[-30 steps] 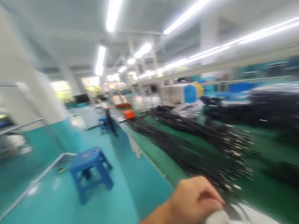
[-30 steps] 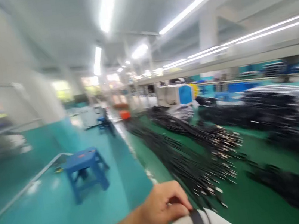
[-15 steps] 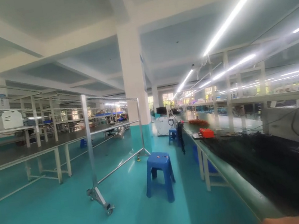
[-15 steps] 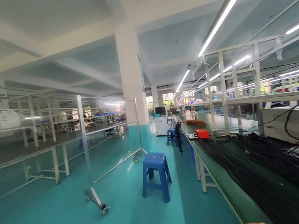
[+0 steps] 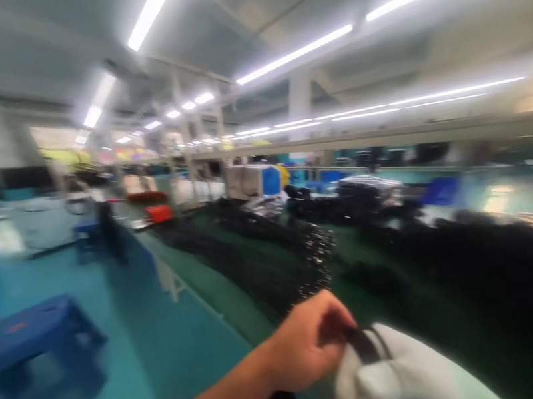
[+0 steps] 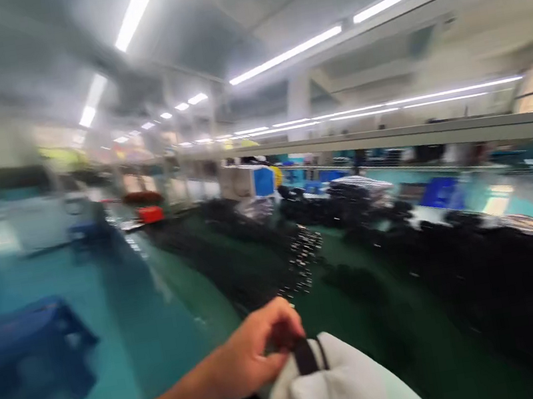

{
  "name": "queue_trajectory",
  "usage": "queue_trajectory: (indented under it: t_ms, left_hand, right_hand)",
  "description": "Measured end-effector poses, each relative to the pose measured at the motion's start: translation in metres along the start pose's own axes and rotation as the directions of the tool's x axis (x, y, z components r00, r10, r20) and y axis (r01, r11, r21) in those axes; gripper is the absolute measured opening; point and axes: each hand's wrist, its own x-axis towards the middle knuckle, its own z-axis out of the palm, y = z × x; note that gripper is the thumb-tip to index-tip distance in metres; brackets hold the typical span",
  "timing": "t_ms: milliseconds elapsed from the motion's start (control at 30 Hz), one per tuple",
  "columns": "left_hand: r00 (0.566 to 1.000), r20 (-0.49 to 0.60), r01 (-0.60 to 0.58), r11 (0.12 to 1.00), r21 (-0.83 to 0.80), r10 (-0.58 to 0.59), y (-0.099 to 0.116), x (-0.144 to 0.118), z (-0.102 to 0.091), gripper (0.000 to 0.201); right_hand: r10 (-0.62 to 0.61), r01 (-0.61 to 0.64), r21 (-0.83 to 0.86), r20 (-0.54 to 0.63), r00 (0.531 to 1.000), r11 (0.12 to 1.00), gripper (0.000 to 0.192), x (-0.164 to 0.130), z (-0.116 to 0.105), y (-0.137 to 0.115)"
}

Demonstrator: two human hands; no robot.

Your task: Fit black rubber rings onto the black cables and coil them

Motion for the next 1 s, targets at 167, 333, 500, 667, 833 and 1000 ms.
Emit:
queue_trajectory:
  t_ms: [167, 333, 500, 667, 833, 1000]
  left_hand:
    - [1.0, -0.031, 0.005, 0.999, -0.044, -0.006, -0.023, 0.018, 0.001, 0.005]
    - [0.989, -0.05, -0.134, 0.99, 0.046, 0.136, -0.043, 0.026, 0.006, 0.014]
    - [0.866, -0.19, -0.442, 0.886, 0.143, 0.462, -0.067, 0.034, 0.012, 0.024]
    - [0.787, -0.225, -0.539, 0.818, 0.201, 0.574, -0.078, 0.037, 0.018, 0.027]
    - [0.822, -0.165, -0.519, 0.836, 0.179, 0.545, -0.079, 0.043, 0.014, 0.024]
    - [0.921, 0.12, -0.387, 0.908, 0.164, 0.371, -0.061, 0.051, 0.002, 0.03]
  right_hand:
    - [-0.16, 0.171, 0.215, -0.067, 0.985, 0.961, 0.03, 0.007, -0.012, -0.014]
    - [-0.112, 0.128, 0.193, -0.094, 0.989, 0.973, 0.027, 0.015, -0.017, -0.011]
    - [-0.016, 0.037, 0.127, -0.167, 0.986, 0.991, 0.024, 0.014, -0.025, -0.016]
    - [0.0, 0.028, 0.153, -0.182, 0.983, 0.988, 0.027, 0.017, -0.03, -0.009]
    - [-0.015, 0.049, 0.138, -0.236, 0.972, 0.989, 0.027, 0.018, -0.038, 0.004]
    - [0.013, 0.024, 0.126, -0.281, 0.96, 0.992, 0.02, 0.009, -0.039, -0.009]
